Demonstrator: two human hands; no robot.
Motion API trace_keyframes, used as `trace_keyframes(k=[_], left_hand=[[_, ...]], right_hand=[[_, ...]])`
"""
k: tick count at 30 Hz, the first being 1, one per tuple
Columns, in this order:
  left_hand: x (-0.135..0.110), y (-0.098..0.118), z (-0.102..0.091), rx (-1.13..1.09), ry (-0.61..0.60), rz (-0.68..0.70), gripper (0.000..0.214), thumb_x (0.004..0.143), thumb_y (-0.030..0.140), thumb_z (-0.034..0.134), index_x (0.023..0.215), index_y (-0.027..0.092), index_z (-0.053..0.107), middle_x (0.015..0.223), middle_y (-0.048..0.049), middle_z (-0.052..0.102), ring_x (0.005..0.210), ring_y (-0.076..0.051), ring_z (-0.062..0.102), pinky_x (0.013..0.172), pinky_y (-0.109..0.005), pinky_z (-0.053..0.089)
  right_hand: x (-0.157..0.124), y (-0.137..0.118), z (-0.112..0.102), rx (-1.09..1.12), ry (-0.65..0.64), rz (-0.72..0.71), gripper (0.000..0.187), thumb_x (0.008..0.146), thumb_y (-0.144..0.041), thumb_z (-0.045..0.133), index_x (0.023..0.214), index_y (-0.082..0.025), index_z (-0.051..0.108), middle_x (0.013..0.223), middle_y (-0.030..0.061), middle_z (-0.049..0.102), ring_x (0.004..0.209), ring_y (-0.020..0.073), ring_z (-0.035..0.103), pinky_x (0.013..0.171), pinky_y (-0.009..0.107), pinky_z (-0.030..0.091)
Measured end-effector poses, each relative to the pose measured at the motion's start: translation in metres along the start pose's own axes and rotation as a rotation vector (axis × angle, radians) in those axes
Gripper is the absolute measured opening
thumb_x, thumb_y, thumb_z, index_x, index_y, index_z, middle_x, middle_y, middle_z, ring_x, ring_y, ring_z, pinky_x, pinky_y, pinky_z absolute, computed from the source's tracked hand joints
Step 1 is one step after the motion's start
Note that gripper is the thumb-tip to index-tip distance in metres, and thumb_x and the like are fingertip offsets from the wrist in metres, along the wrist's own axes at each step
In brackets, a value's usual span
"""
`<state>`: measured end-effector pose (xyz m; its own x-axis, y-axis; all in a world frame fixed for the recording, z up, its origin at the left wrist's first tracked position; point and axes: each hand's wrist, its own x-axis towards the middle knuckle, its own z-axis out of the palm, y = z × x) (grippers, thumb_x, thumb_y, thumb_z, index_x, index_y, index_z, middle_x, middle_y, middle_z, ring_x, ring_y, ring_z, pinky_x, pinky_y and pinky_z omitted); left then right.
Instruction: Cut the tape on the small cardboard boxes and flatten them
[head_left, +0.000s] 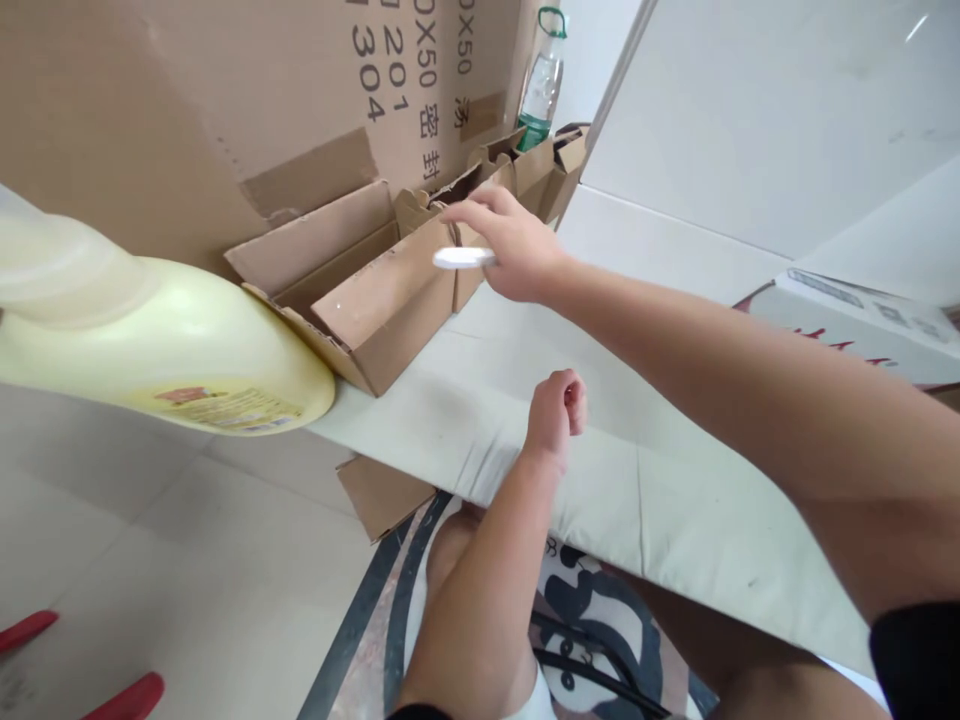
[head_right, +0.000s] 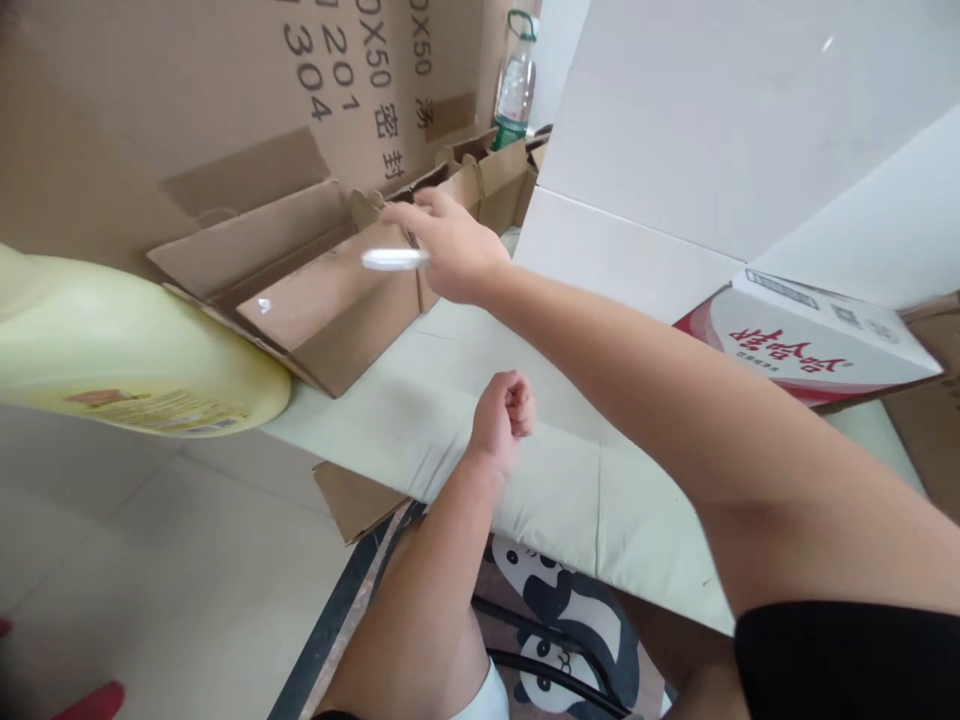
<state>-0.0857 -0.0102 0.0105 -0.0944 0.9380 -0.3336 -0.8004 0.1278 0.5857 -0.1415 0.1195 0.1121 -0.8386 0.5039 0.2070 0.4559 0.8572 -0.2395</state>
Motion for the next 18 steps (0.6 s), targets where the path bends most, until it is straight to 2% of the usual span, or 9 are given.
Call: trace_keyframes(k=[2,3,5,7,11,13,18], left_hand=[[0.001,0.000,-0.002,0.015,-0.001,0.005,0.037,0.084,0.029,0.052,0.054,0.021,0.032,0.047,0.0090,0.016,0.041,-0.005,0.011,0.043,-0.021,0.009],[0.001,-0.001,-0.003,0.021,0.000,0.008,0.038,0.084,0.030,0.053,0.054,0.021,0.032,0.047,0.0092,0.015,0.041,-0.005,0.010,0.043,-0.021,0.009],[0.002,-0.002,-0.006,0.033,-0.001,0.018,0.038,0.084,0.032,0.055,0.055,0.021,0.033,0.048,0.0094,0.015,0.042,-0.005,0.009,0.043,-0.021,0.009],[0.001,-0.003,-0.008,0.055,-0.007,0.030,0.037,0.083,0.032,0.055,0.055,0.021,0.033,0.048,0.0092,0.015,0.043,-0.005,0.009,0.043,-0.022,0.010],[-0.002,-0.004,-0.006,0.142,-0.015,0.048,0.034,0.082,0.028,0.051,0.054,0.022,0.032,0.048,0.0081,0.017,0.043,-0.006,0.012,0.044,-0.023,0.013],[-0.003,-0.006,-0.002,0.208,-0.017,0.049,0.031,0.081,0.025,0.049,0.055,0.022,0.032,0.048,0.0075,0.017,0.045,-0.007,0.013,0.045,-0.024,0.014],[-0.001,-0.024,0.007,0.495,-0.091,0.068,0.030,0.083,0.032,0.049,0.061,0.023,0.032,0.055,0.0061,0.020,0.050,-0.009,0.015,0.049,-0.027,0.013]], right_hand=[[0.032,-0.009,0.005,-0.041,-0.040,0.028,0.081,0.075,0.002,0.052,0.146,-0.038,0.051,0.160,0.0058,0.040,0.146,0.0338,0.043,0.095,0.043,0.053],[0.045,-0.011,0.008,-0.073,-0.075,0.036,0.079,0.075,0.001,0.055,0.143,-0.037,0.054,0.155,0.0067,0.045,0.144,0.0356,0.044,0.094,0.044,0.053],[0.061,-0.009,0.015,-0.170,-0.159,0.023,0.063,0.072,-0.002,0.062,0.129,-0.030,0.066,0.136,0.0092,0.059,0.132,0.0362,0.053,0.095,0.045,0.053],[0.066,-0.004,0.020,-0.227,-0.168,0.014,0.051,0.072,-0.005,0.065,0.117,-0.028,0.071,0.125,0.0097,0.064,0.121,0.0349,0.059,0.091,0.045,0.053],[0.046,0.007,0.018,-0.245,-0.084,0.026,0.019,0.074,-0.016,0.067,0.091,-0.025,0.070,0.107,0.0092,0.069,0.106,0.0318,0.062,0.078,0.041,0.050],[0.031,0.009,0.012,-0.244,-0.067,0.053,0.009,0.077,-0.020,0.065,0.085,-0.024,0.067,0.105,0.0096,0.069,0.101,0.0310,0.062,0.078,0.042,0.049],[-0.002,-0.005,-0.023,-0.187,0.035,0.043,0.012,0.081,-0.014,0.054,0.086,-0.021,0.062,0.111,0.0092,0.068,0.112,0.0323,0.064,0.092,0.045,0.052]])
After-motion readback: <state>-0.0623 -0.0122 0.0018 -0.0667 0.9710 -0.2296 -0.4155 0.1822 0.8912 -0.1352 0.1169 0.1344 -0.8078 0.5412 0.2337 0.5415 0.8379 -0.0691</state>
